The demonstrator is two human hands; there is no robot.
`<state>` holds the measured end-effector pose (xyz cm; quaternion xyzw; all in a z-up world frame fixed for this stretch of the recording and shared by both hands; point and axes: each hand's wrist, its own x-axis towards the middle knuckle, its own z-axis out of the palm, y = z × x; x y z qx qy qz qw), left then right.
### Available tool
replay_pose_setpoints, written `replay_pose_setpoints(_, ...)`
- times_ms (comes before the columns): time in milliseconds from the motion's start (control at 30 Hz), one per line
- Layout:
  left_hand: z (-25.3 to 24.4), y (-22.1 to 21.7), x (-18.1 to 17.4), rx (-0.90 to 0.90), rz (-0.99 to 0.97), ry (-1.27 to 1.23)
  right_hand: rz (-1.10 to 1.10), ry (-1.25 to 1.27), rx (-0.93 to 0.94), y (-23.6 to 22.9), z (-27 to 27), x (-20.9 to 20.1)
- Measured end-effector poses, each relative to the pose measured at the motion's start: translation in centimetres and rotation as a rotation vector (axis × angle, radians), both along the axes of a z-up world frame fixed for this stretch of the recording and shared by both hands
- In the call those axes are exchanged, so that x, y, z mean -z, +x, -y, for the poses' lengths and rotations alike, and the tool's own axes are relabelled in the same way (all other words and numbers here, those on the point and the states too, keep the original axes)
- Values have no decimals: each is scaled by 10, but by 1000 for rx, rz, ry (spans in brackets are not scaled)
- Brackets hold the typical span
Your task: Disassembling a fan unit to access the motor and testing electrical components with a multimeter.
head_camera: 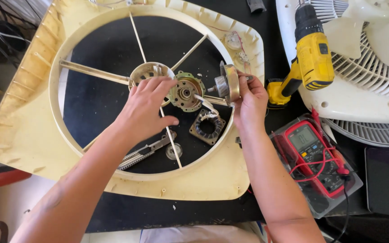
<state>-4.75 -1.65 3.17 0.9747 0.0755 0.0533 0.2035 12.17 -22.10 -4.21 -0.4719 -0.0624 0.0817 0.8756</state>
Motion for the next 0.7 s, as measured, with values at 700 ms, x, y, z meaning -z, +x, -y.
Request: replay_pose_setpoints(700, 45, -183, -22, -213, 501, -333, 9, -176, -394, -57, 26, -91)
